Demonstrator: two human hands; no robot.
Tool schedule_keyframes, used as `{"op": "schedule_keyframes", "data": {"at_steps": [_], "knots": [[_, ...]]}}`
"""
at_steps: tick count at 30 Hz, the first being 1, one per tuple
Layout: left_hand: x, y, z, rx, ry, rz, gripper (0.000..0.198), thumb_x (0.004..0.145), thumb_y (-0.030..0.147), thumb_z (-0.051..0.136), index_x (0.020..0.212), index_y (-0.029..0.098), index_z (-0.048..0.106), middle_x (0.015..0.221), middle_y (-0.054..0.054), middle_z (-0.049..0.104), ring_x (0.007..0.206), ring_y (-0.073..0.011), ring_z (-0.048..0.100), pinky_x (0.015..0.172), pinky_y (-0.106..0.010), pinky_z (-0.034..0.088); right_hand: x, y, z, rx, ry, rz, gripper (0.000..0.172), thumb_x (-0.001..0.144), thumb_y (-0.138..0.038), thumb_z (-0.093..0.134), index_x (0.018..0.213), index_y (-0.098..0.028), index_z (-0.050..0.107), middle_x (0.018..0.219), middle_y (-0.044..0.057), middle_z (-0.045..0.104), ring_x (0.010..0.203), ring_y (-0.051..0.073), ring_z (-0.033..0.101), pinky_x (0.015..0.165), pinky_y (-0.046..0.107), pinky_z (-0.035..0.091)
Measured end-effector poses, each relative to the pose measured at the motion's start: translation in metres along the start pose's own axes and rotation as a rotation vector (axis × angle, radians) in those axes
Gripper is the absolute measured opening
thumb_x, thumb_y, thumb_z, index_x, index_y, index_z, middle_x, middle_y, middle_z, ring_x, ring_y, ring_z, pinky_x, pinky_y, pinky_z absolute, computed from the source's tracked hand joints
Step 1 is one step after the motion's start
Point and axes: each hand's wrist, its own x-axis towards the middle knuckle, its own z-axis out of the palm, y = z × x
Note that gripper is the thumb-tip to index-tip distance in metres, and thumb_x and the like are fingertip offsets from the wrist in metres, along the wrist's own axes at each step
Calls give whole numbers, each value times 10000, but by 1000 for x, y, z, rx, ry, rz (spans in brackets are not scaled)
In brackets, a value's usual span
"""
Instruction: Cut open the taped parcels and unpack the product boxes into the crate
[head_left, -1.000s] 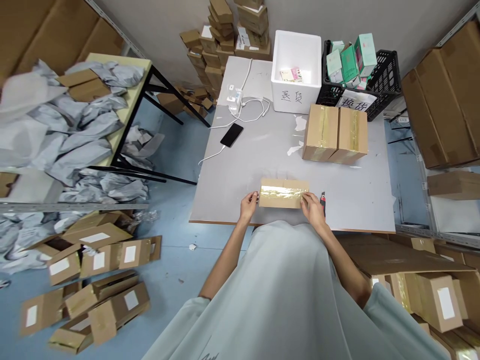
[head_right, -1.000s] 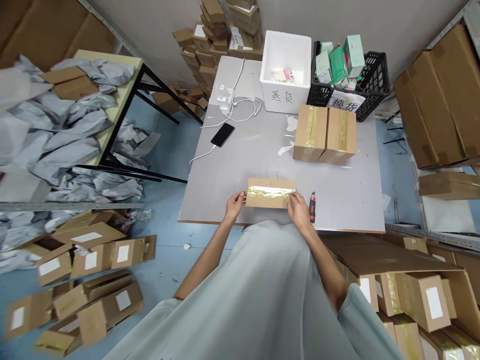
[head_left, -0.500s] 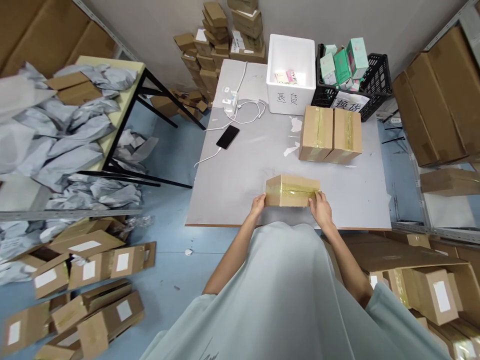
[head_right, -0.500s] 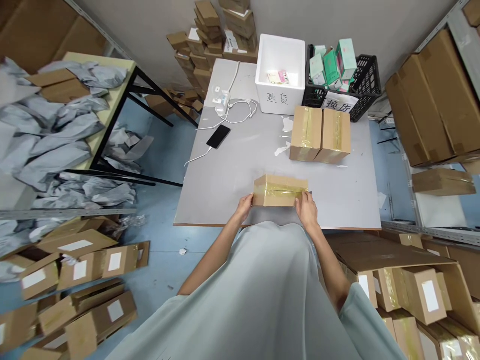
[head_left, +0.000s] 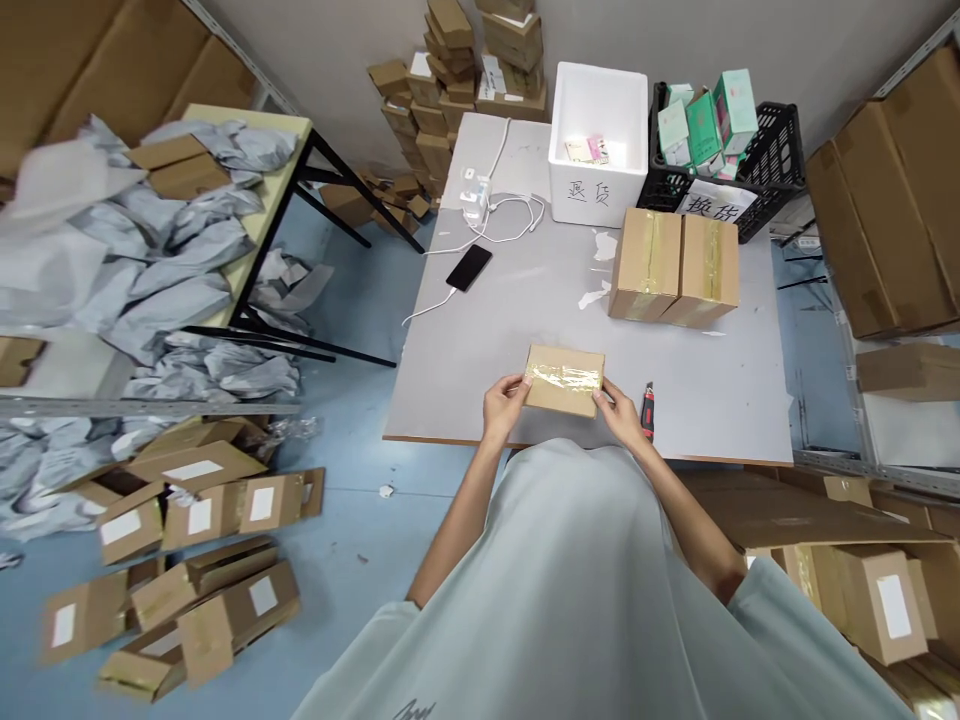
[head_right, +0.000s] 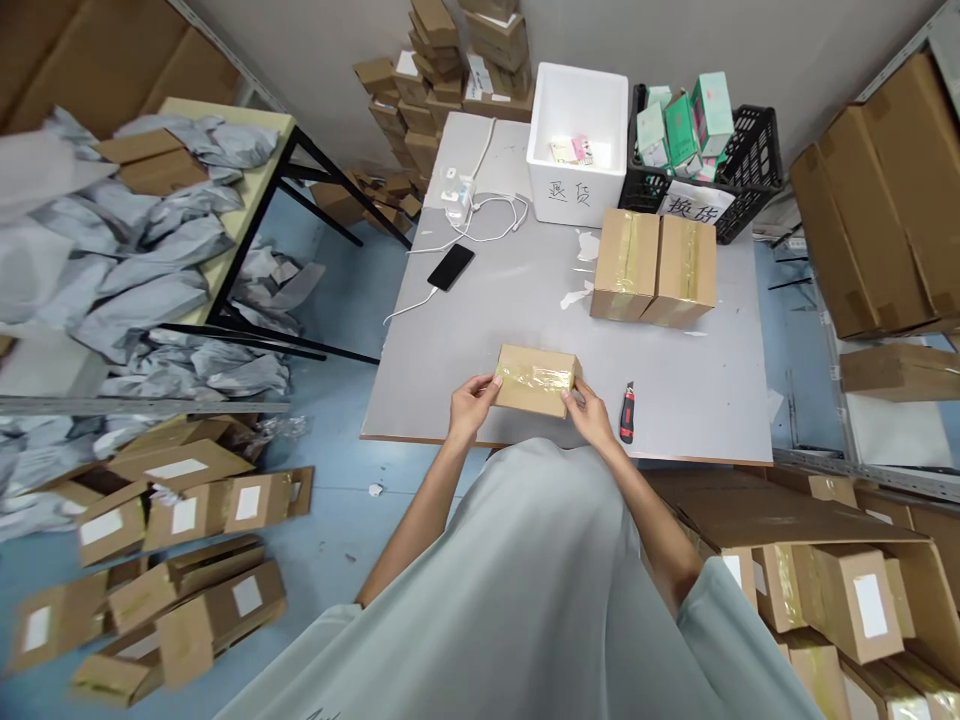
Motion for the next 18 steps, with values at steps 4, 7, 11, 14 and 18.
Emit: {"op": "schedule_keyframes", "data": {"at_steps": [4,7,11,14,18], "knots": [[-5,9,-5,38,23,107,546,927,605,858,1245,162,834,1222,-153,850,1156,-316,798,1001,-412,651,4,5,16,46,20,45,827,1011,-822,636,1560,-210,723,1587,147,748,1483,375,717,1160,529,669],[-5,8,-2,10,1,130,594,960,686,779,1258,174,826,1281,-153,839,1200,-303,781,1039,-401,631,6,4,14,104,40,66,863,957,-887,665,1476,-204,762,1522,166,787,1462,388,726,1197,537,632],[3,-4,4,-50,-28,-64,625,1016,726,654,1285,178,791,1394,-178,804,1224,-296,771,1064,-416,617,2,4,-6,167,7,45,806,964,-903,652,1378,-230,813,1486,141,809,1428,391,735,1260,545,569],[11,-16,14,-20,-44,-172,562,990,696,690,1168,173,793,1329,-198,816,1241,-333,761,1060,-450,614,-7,11,-25,155,49,61,784,976,-922,611,1316,-250,833,1404,139,843,1360,408,761,1227,583,583],[15,-28,31,3,-110,-208,460,928,652,771,993,197,786,1184,-155,854,1288,-350,738,1145,-458,572,-18,26,-52,82,241,102,937,908,-965,629,1416,-191,772,1507,227,774,1390,429,736,1220,624,577]]}}
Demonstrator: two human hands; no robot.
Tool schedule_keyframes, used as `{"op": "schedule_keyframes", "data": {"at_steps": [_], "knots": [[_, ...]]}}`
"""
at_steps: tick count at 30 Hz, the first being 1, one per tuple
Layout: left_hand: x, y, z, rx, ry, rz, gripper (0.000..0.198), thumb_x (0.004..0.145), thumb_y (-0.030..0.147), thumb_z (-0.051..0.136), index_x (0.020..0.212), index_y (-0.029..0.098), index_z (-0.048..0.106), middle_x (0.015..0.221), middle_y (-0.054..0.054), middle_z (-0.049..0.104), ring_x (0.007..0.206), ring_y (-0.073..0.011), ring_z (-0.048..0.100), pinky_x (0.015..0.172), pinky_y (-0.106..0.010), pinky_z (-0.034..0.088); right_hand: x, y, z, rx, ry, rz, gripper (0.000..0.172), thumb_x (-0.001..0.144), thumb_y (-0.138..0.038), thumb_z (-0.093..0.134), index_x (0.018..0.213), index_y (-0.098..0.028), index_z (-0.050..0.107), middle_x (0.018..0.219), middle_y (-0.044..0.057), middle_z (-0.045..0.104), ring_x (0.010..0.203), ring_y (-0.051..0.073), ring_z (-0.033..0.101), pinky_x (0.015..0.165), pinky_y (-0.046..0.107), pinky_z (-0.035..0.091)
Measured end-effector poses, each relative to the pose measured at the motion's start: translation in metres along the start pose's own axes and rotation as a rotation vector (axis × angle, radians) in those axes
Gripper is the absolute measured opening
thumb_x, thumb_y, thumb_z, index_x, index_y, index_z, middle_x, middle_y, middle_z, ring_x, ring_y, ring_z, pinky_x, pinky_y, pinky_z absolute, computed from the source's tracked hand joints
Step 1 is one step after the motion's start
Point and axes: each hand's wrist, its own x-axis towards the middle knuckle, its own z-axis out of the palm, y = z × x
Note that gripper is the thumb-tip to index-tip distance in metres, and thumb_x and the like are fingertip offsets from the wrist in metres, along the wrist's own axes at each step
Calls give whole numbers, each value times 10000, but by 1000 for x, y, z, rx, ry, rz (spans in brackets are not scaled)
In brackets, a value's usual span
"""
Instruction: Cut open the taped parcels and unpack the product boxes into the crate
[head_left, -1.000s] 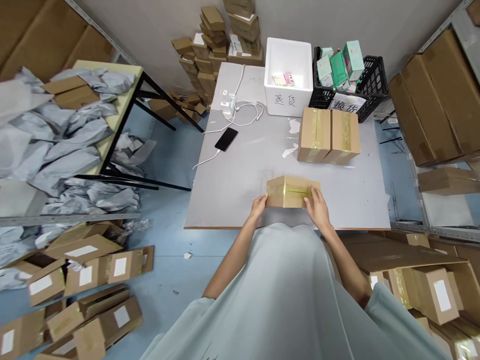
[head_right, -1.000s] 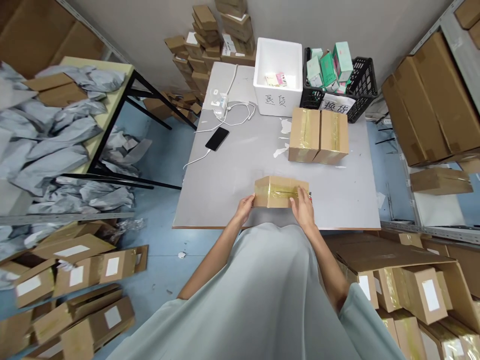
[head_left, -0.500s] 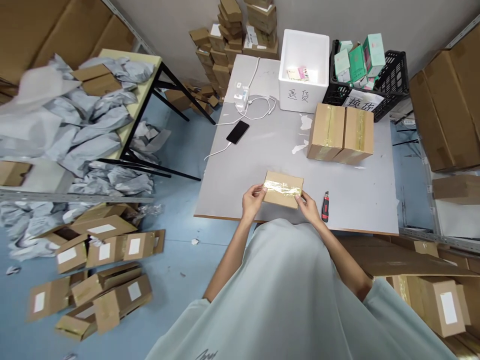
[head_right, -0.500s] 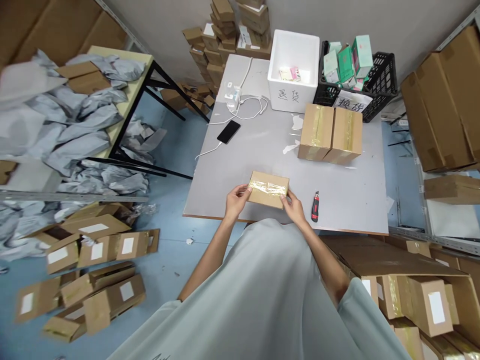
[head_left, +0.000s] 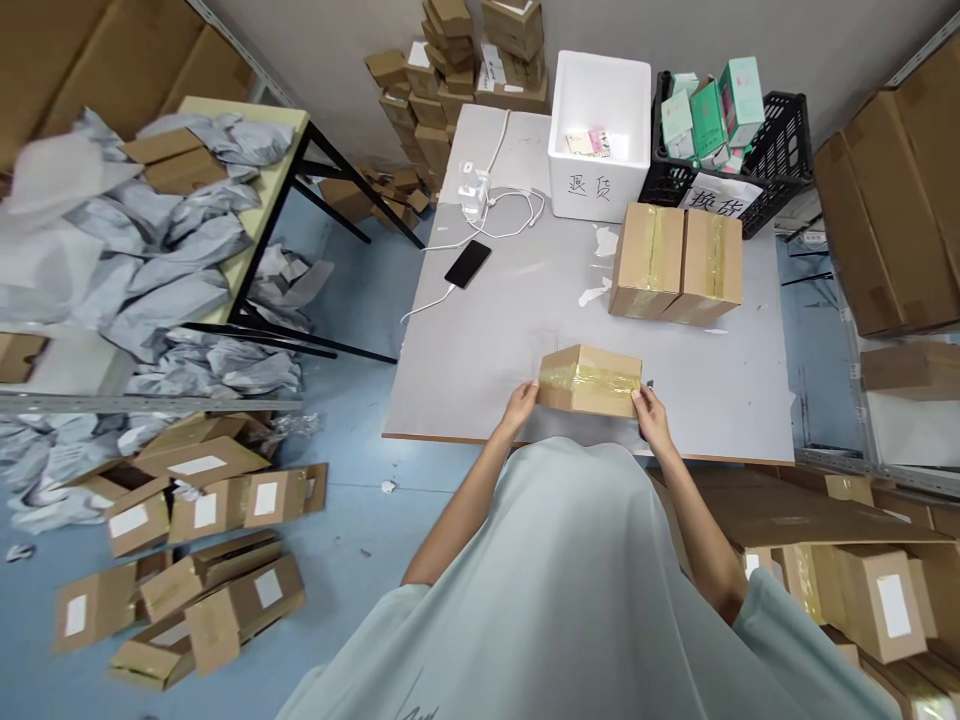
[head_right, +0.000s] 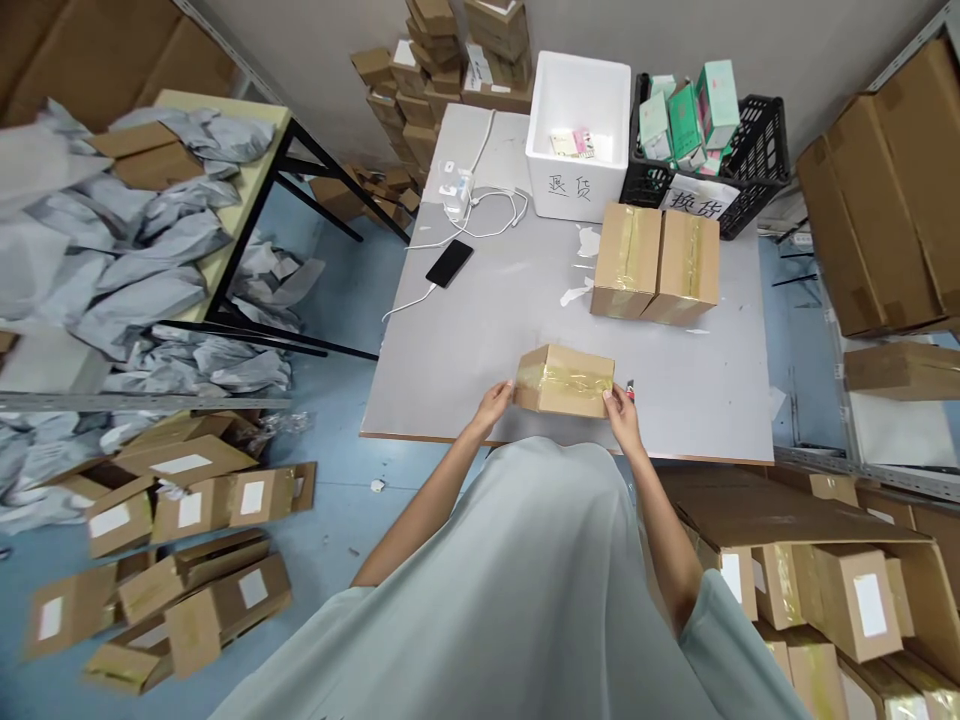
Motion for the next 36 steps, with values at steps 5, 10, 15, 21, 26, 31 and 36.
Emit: {"op": "schedule_keyframes", "data": {"at_steps": [5,10,15,21,26,31,36], "knots": [[1,-1,26,-35,-104,1,488,898,652,836,1002,176,800,1170,-154,871,1216,-337,780,1122,-456,592,-8,-6,-18,-166,230,-113,934,963,-869,647,1592,-179,678,1681,242,631,1529,398,638,1273,625,542],[0,2,40,-87,-100,20,439,856,568,930,1008,173,812,1141,-157,879,1158,-330,810,1073,-462,636,-15,-22,0,-171,167,-145,865,1048,-799,626,1696,-226,626,1823,146,511,1755,350,387,1457,599,286],[-8,0,10,-104,50,38,406,846,478,949,1064,169,800,1170,-153,867,1139,-321,816,1060,-467,649,-4,-12,21,-85,60,-84,933,997,-834,663,1708,-232,622,1820,113,510,1749,351,409,1467,592,273],[-11,-2,-38,-93,239,63,357,849,378,925,1087,167,764,1185,-153,842,1154,-299,809,1078,-453,642,15,9,59,44,-167,-17,1018,924,-850,723,1705,-206,617,1789,107,555,1674,369,530,1390,563,445],[-13,3,-53,-65,314,105,344,878,365,861,1150,177,765,1255,-154,829,1151,-292,795,1103,-470,628,23,18,82,66,-271,14,1006,903,-838,743,1656,-177,659,1650,135,700,1511,392,695,1318,591,527],[-32,12,-45,-29,277,228,362,974,469,770,1202,190,812,1339,-153,823,1229,-302,777,1153,-460,603,30,31,59,143,-237,51,906,860,-854,769,1511,-224,773,1599,112,746,1509,365,692,1327,530,519],[-34,24,-35,-74,168,216,443,1006,534,779,1291,197,810,1478,-160,791,1447,-335,702,1278,-474,527,32,50,14,113,-108,152,869,826,-883,757,1400,-233,816,1485,161,811,1432,398,736,1233,618,584]]}}
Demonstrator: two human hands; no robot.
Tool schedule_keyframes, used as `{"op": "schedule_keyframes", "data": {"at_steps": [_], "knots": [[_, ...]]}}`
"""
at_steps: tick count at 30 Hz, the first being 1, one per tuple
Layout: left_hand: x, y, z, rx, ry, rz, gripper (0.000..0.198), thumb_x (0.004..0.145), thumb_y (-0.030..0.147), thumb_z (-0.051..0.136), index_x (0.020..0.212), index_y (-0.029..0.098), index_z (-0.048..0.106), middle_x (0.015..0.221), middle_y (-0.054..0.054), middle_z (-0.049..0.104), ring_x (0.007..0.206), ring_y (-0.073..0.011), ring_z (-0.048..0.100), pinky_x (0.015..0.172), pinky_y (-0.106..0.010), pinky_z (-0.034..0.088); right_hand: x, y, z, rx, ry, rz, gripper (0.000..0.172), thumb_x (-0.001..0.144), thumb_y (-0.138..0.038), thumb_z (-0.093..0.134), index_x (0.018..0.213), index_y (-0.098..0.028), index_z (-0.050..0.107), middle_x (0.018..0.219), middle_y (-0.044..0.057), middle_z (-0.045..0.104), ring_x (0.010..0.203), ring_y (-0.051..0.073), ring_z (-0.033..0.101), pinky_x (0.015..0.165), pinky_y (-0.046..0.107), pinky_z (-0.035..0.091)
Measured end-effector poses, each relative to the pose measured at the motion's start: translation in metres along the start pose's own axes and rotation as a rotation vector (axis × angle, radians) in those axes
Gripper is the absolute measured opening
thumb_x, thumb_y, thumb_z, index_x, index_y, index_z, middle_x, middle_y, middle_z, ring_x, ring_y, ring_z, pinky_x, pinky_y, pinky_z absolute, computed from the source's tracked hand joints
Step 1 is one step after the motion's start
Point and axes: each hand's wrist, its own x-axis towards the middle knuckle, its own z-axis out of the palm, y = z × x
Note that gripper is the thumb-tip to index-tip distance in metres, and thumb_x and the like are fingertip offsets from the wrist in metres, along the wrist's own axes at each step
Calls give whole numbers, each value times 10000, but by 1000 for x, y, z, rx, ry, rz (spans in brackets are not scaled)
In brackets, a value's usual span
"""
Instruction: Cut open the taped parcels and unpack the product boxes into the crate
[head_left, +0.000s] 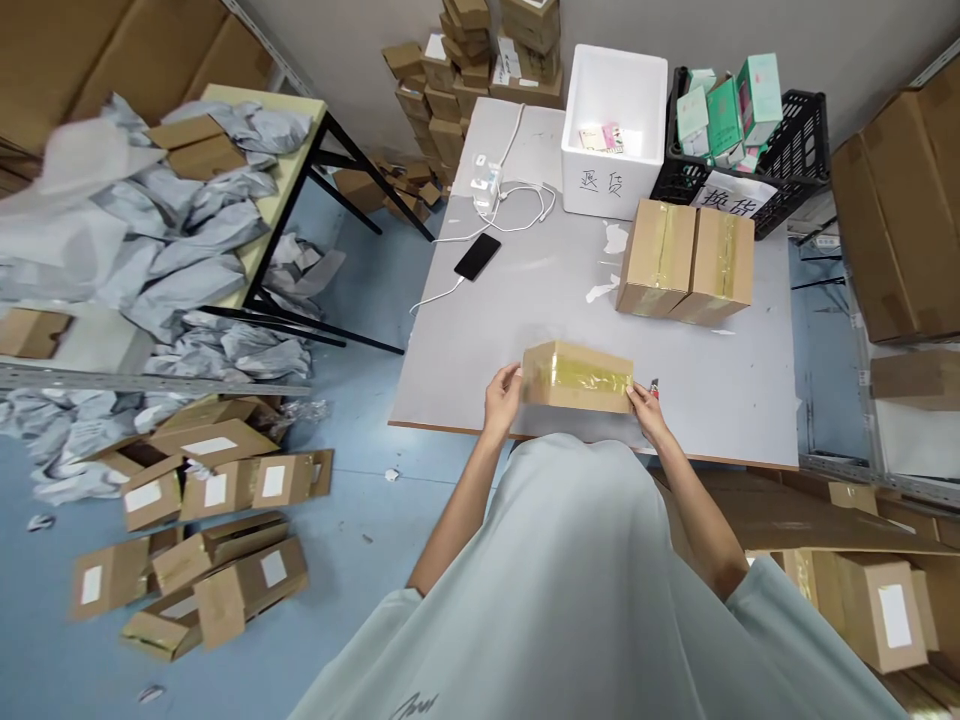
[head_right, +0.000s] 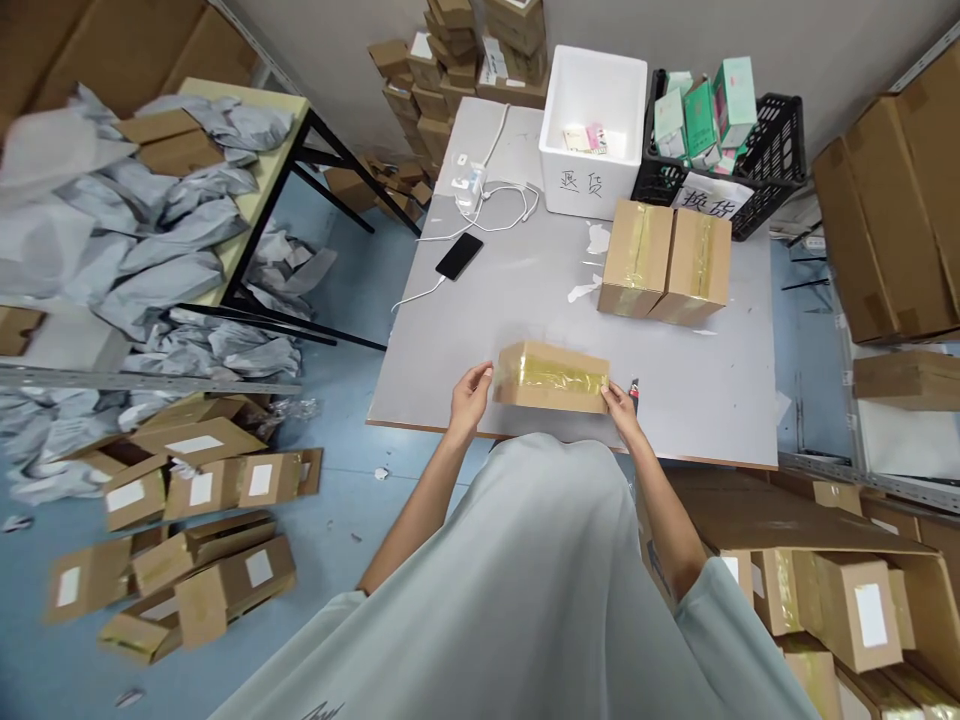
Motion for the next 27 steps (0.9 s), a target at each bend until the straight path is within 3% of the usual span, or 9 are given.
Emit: {"op": "schedule_keyframes", "data": {"at_steps": [3,6,10,14,17,21,27], "knots": [[4,3,12,5,-75,-145,528,918,520,910,1309,181,803,1531,-200,761,1494,-382,673,1266,-494,535,-2,1,-18,-53,123,0,950,836,-882,745,1447,-154,781,1551,244,752,1508,447,672,1295,698,489],[-2,4,31,-10,-224,-158,522,894,571,921,1221,173,834,1374,-180,839,1363,-380,752,1181,-488,597,-11,-10,-24,-95,228,-28,1094,853,-917,713,1566,-87,700,1689,295,622,1618,452,570,1361,669,417],[-16,8,55,-89,-407,-144,563,872,559,927,1268,171,830,1380,-171,836,1291,-355,780,1114,-494,632,-29,-39,-11,-149,197,-159,1016,998,-921,544,1676,-169,636,1771,176,574,1703,361,482,1436,574,333],[-22,15,65,-102,-392,-108,506,908,468,882,1310,165,823,1414,-168,825,1324,-353,771,1156,-511,612,-40,-69,9,-166,126,-180,1049,1000,-949,531,1758,-225,548,1855,103,464,1771,341,359,1476,555,235],[-21,19,57,-85,-341,-68,444,933,417,840,1297,162,829,1407,-165,828,1337,-350,768,1190,-509,597,-43,-82,22,-134,47,-176,1045,1002,-948,533,1756,-224,552,1821,113,520,1729,357,437,1446,544,324],[-16,22,30,-20,-230,1,380,936,380,823,1256,176,845,1402,-150,829,1320,-341,768,1193,-484,596,-44,-84,48,-83,-107,-175,1000,1014,-921,565,1753,-247,554,1710,113,655,1574,357,629,1353,506,482],[-12,16,-11,3,-148,-21,428,937,465,835,1275,202,840,1410,-136,820,1290,-325,759,1124,-437,625,-35,-81,84,-35,-218,-161,1022,990,-905,620,1751,-227,547,1714,106,651,1583,356,621,1350,504,493]]}}
